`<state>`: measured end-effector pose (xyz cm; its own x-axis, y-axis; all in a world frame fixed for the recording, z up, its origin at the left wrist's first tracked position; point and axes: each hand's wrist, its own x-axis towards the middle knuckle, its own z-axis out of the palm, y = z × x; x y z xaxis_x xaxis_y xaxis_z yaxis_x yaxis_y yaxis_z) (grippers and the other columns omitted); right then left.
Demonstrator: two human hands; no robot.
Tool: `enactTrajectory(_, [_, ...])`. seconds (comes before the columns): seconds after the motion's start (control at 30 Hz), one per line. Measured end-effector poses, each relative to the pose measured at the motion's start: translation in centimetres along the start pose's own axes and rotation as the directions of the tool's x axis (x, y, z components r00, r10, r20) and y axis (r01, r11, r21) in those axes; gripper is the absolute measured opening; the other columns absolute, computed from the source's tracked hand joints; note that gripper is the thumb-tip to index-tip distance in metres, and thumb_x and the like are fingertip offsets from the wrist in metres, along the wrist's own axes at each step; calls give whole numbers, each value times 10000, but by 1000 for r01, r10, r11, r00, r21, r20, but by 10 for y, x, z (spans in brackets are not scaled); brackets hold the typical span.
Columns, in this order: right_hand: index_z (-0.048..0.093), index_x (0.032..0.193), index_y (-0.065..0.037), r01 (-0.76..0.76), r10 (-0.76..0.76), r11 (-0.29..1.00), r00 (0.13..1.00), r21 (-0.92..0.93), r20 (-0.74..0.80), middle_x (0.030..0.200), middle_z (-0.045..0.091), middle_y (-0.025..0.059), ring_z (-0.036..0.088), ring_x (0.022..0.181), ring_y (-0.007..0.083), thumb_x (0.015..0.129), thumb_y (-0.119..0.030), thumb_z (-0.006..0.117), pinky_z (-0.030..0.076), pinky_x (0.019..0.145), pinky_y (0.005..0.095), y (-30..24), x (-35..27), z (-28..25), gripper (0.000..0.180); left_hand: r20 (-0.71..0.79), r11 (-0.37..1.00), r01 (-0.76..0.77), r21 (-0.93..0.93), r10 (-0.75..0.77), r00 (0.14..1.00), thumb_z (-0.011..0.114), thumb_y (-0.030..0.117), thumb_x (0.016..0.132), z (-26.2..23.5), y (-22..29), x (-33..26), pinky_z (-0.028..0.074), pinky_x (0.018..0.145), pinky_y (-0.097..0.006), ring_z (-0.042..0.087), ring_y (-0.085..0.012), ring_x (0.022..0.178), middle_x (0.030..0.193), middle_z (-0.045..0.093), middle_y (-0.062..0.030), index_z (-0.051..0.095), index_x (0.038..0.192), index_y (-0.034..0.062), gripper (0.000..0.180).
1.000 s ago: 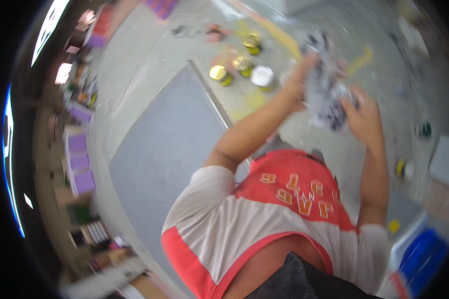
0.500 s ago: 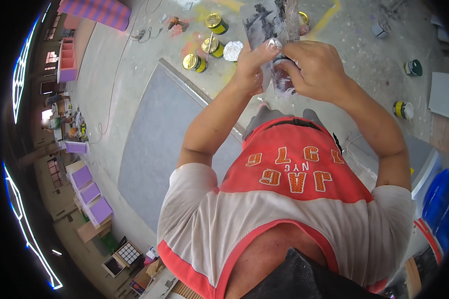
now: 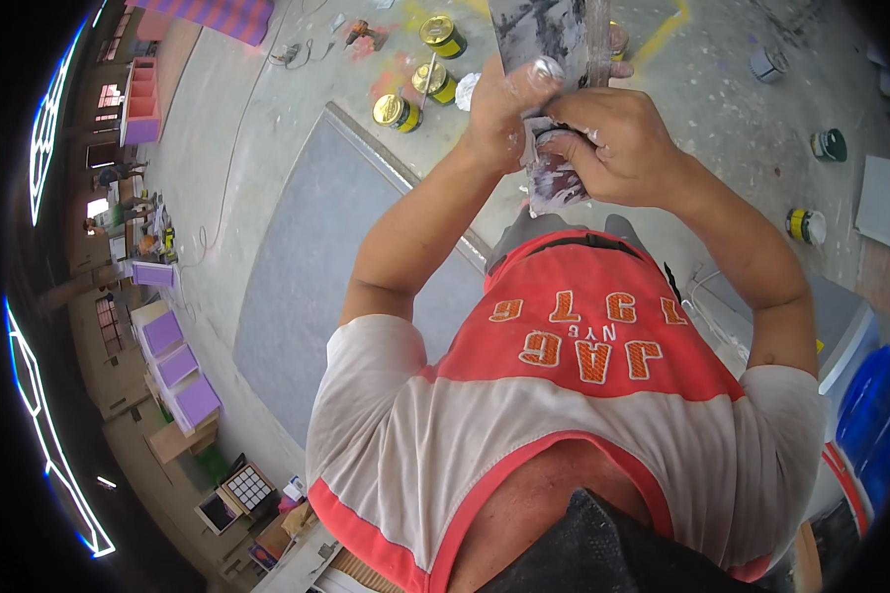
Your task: Applying and smoothing white putty or filler to the edges and surfaces of furniture panels using metal scrapers.
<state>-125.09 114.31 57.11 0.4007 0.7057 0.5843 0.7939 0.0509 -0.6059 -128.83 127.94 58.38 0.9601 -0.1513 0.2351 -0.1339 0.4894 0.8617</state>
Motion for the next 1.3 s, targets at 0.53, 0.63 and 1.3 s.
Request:
enactTrajectory(0.53, [565,798,-59,-150,148,973,989,-175,-26,660,556,157,551,597,334,690,-160,600,423,521,406,15,11,-5,152,-511,993,-56,-108,-7,860,693,175,629,-22,-18,-2,471,709,-279,561,-151,858,971,556,-70,470,1082,17,529])
enactTrajectory(0.63, [551,830,-13,-59,58,998,998,-39,-11,683,564,171,567,613,341,676,-21,572,443,538,373,19,3,3,156,-412,990,-103,91,132,901,698,201,647,-12,-26,-13,424,797,-292,513,-130,892,1015,542,-56,459,1136,2,579])
enactTrajectory(1.3, [516,914,-10,-345,388,673,918,654,85,842,506,-17,440,772,69,831,-72,518,355,702,201,24,11,11,104,-179,862,-430,269,484,857,623,401,723,-13,-2,-13,304,939,-288,362,-176,1159,1326,303,-122,114,1352,41,886])
